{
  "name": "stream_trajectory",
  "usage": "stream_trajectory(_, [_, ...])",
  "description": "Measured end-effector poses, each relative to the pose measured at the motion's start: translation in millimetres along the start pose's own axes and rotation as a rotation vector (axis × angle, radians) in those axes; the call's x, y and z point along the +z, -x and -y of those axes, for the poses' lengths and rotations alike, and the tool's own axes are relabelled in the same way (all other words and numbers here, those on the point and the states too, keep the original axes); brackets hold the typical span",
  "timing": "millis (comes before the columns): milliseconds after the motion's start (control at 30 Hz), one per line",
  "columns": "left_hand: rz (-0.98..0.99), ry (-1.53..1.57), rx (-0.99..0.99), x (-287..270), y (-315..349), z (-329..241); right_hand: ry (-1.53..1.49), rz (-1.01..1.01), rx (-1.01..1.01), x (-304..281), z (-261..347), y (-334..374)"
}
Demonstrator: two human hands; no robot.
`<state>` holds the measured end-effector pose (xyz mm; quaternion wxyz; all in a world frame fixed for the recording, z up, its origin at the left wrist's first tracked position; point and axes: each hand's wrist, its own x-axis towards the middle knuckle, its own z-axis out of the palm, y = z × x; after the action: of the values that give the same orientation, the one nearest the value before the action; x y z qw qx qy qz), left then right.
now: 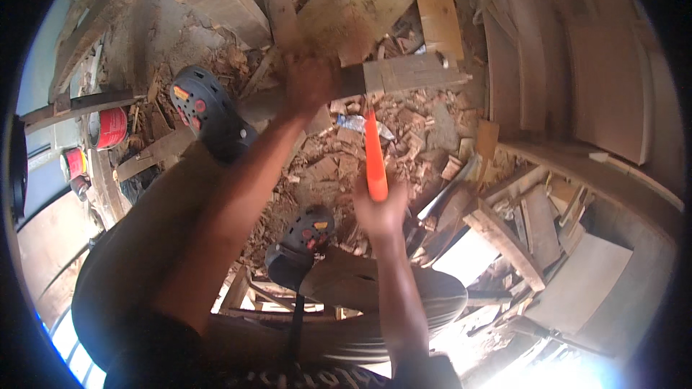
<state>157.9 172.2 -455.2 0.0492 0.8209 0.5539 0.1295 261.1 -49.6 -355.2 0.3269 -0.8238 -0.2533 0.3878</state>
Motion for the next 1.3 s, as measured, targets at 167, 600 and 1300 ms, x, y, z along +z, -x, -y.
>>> stream_trajectory(167, [0.151, 0.069, -0.043, -11, -4, 9, 0.175, 0.04, -0.425, -23, -16, 33])
stream_trajectory(600, [-0.037, 0.085, -0.059, -6, -4, 13, 0.101, 0.077, -0.32, -24, -2, 44])
stream_trajectory(1300, [0.026, 0.1, -0.127, -8, -18, 4, -0.157, -0.017, -0.382, 13, -50, -7])
